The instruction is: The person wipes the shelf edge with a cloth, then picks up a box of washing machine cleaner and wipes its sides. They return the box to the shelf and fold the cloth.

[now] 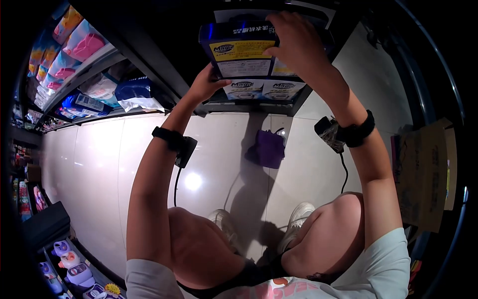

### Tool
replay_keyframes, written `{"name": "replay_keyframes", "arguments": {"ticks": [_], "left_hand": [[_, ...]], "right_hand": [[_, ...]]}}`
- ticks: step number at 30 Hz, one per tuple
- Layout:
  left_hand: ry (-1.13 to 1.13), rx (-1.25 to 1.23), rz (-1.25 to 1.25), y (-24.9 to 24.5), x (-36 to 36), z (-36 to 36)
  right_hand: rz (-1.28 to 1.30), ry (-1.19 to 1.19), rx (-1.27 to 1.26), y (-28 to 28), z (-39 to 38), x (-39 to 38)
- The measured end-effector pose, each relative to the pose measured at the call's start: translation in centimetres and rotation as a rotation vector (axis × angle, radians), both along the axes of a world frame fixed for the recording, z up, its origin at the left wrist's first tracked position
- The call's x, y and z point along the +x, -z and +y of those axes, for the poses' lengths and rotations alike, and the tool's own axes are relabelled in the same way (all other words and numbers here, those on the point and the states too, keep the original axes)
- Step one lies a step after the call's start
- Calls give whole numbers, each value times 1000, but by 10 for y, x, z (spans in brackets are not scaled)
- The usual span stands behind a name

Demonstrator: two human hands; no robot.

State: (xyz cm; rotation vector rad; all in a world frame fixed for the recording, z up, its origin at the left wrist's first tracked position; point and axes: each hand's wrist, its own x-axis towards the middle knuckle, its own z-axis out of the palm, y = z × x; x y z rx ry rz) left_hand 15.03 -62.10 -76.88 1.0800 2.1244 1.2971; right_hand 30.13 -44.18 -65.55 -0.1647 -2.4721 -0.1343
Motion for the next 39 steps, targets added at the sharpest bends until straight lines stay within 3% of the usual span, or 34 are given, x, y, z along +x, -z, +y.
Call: {"name": "replay_keyframes", "arguments": {"ticks": [6, 12, 16, 18, 20, 23, 26, 31, 39], "left_hand": [[-6, 27, 17, 12, -9, 2], [-91, -58, 186, 35, -21, 5], [26, 37, 362, 46, -22, 1], [138, 159, 490, 43, -19, -2], [166, 221, 555, 36, -13, -2], [151, 294, 572, 24, 13, -7], [166, 299, 488, 6, 43, -28], [284, 186, 207, -33, 70, -74], [435, 76, -255, -63, 99, -95]], "right_hand": [[-65, -25, -86, -15, -21, 19], [89, -114, -74, -20, -20, 35], [21, -80, -109, -32, -23, 53], [47, -177, -261, -36, -25, 62], [13, -163, -211, -48, -25, 70], [-62, -335, -435, -48, -14, 77], [-95, -514, -513, -49, -11, 79], [-185, -494, -580, -58, -47, 83], [-62, -502, -457, -48, -72, 69]]}}
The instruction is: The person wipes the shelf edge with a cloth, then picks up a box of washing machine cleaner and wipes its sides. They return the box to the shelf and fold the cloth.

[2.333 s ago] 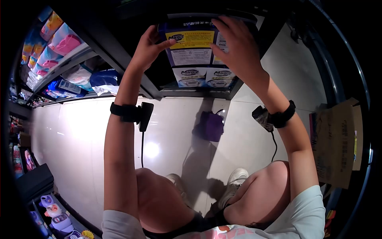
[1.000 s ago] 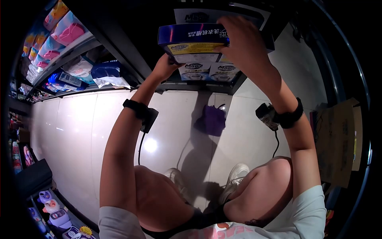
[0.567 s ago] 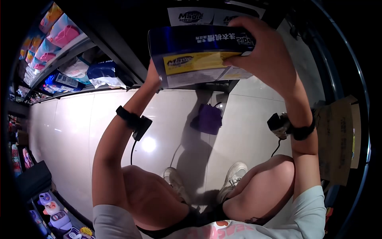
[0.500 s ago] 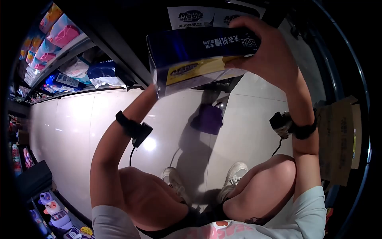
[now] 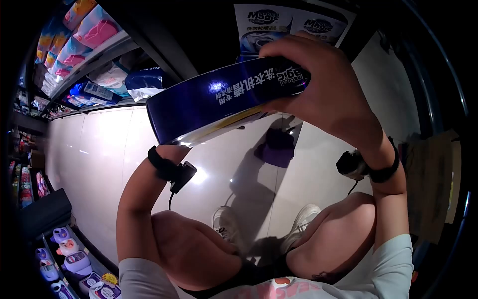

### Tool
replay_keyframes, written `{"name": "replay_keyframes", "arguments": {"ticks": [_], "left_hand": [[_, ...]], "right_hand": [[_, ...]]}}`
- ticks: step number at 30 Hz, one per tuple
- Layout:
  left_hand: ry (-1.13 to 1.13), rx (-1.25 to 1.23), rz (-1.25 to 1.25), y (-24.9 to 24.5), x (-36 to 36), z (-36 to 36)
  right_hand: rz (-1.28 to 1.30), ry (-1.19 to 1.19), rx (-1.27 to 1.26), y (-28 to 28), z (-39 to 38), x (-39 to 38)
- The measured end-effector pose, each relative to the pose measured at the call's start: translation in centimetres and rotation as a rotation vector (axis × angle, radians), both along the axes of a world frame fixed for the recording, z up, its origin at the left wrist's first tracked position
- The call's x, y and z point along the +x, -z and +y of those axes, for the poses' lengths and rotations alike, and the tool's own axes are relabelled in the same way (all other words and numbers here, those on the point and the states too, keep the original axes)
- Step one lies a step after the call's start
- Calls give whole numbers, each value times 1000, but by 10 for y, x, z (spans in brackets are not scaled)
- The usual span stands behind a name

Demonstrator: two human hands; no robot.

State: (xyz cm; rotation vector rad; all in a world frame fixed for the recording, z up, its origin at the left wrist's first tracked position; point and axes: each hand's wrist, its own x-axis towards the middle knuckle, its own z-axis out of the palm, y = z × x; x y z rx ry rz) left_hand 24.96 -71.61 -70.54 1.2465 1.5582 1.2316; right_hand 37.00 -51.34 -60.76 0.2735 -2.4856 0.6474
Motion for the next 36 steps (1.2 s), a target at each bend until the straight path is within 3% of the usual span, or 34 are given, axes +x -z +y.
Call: {"name": "replay_keyframes", "arguments": {"ticks": [15, 18, 21, 24, 25, 27, 29, 31, 33, 35, 36], "left_hand": [[170, -199, -494, -4, 14, 16], [82, -314, -825, 20, 9, 36], [43, -90, -1514, 51, 6, 38], [91, 4, -1380, 52, -2, 34], [23, 47, -962, 35, 3, 32], [156, 108, -1488, 40, 4, 36], [95, 69, -1468, 38, 6, 35], [33, 25, -1442, 39, 5, 33], [71, 241, -1473, 48, -1, 25], [-233, 152, -1265, 26, 3, 19], [-299, 141, -1237, 21, 4, 17]], "right_hand": [[85, -203, 126, -5, -3, 18], [129, -296, 246, -8, 4, 14], [205, -392, 387, -6, 9, 6], [222, -437, 397, -6, 9, 3], [217, -434, 400, -6, 8, 1], [262, -436, 384, -4, 7, -4], [245, -440, 433, -1, 11, -6], [266, -292, 314, 7, 14, -7], [319, -204, 367, 22, 25, -8], [375, -108, -338, 50, 30, -11], [377, -106, -342, 62, 39, -11]]}}
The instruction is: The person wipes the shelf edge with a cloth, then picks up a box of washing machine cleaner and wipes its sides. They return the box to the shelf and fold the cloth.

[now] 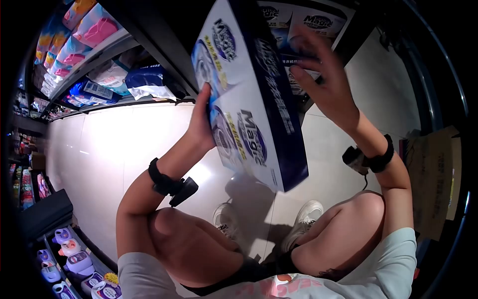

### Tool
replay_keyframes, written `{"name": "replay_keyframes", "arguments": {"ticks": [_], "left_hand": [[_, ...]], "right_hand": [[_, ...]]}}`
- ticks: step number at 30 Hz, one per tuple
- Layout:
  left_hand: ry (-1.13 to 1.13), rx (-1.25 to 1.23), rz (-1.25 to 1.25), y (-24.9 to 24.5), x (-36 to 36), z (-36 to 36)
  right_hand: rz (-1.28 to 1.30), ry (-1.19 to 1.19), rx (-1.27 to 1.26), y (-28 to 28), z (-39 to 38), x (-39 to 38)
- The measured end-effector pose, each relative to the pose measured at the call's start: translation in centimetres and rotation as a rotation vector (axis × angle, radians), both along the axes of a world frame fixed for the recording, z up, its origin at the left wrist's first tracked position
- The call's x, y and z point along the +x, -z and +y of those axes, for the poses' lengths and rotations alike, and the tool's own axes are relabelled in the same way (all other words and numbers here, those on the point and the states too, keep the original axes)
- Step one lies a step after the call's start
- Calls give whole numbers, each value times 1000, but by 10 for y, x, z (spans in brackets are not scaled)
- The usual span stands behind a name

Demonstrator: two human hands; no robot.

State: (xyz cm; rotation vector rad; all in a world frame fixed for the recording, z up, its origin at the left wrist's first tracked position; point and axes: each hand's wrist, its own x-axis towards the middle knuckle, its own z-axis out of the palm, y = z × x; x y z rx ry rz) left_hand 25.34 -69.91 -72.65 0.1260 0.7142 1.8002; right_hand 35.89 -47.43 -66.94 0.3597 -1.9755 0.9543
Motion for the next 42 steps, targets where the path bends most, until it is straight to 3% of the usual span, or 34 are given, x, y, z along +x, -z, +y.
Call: {"name": "replay_keyframes", "arguments": {"ticks": [2, 3, 7, 9, 10, 11, 15, 19, 22, 25, 26, 27, 29, 33, 34, 42], "left_hand": [[-87, -51, 23, -8, 2, -2], [-83, 6, 3, -6, -1, -3], [-243, -177, 297, -8, 6, 0], [-308, -205, 529, 1, 7, 0], [-373, -265, 644, 0, 15, 2], [-357, -269, 643, 1, 15, 2], [-354, -179, 548, 5, 8, -5], [-402, -145, 593, 3, 10, -7], [-354, -40, 490, 6, 14, -9], [-243, 36, 451, 15, 10, -19], [-227, 5, 452, 20, 9, -24], [-207, -1, 455, 19, 11, -23], [-286, -113, 484, 17, 18, -18], [-252, -112, 526, 12, 26, -9], [-248, -108, 525, 11, 28, -8], [-223, -140, 563, 4, 28, -4]], "right_hand": [[-875, -619, -622, 21, 17, 4], [-968, -782, -688, 21, 14, 8], [-818, -677, -664, 6, 1, 18], [-845, -369, -427, -6, -8, 19], [-738, -351, -352, 1, -8, 14], [-632, -328, -281, 9, -7, 10], [-684, -412, -426, -1, 0, 11], [-629, -195, -453, 2, 1, 6], [-673, -471, -560, -17, 2, 5], [-748, -258, -486, -15, -6, 1], [-803, -121, -575, -26, -17, 3], [-795, -110, -591, -19, -11, 2], [-703, -195, -393, 3, 9, -7], [-846, -101, -369, 0, 16, -2], [-725, -447, -399, 4, 27, -9], [-897, -379, -610, -3, 30, -4]]}}
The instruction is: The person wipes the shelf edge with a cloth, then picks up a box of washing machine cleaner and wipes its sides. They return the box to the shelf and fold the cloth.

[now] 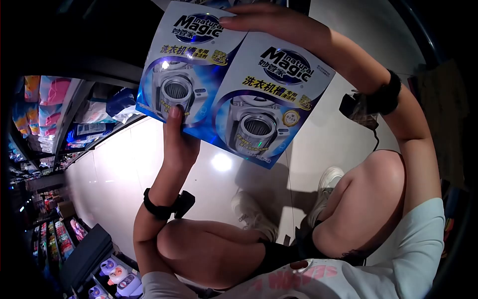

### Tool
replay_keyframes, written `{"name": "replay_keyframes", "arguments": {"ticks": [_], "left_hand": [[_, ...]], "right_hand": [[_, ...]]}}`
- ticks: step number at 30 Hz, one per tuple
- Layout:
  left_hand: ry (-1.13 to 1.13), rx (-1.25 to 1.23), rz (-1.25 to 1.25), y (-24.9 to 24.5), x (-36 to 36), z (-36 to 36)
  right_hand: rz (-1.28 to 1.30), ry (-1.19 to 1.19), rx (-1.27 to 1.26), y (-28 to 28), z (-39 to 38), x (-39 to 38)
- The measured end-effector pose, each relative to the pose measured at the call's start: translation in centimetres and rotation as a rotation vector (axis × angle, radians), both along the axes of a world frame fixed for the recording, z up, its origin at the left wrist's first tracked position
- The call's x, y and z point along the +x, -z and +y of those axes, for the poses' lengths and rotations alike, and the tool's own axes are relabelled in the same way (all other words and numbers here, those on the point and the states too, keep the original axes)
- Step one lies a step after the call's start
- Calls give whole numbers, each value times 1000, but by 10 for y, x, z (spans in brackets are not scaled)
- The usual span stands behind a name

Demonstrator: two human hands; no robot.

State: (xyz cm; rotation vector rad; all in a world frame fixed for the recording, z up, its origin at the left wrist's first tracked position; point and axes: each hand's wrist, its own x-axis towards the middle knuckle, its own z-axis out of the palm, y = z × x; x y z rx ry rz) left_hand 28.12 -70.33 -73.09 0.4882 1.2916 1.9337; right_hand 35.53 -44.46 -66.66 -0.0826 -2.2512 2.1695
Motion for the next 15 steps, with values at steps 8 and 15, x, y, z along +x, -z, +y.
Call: {"name": "replay_keyframes", "arguments": {"ticks": [8, 15], "left_hand": [[-42, -51, -123, 26, -8, -9], [90, -85, -320, 28, -4, -12]], "right_hand": [[-53, -158, 210, 38, 3, -5], [-61, -121, 29, 62, -6, -3]]}}
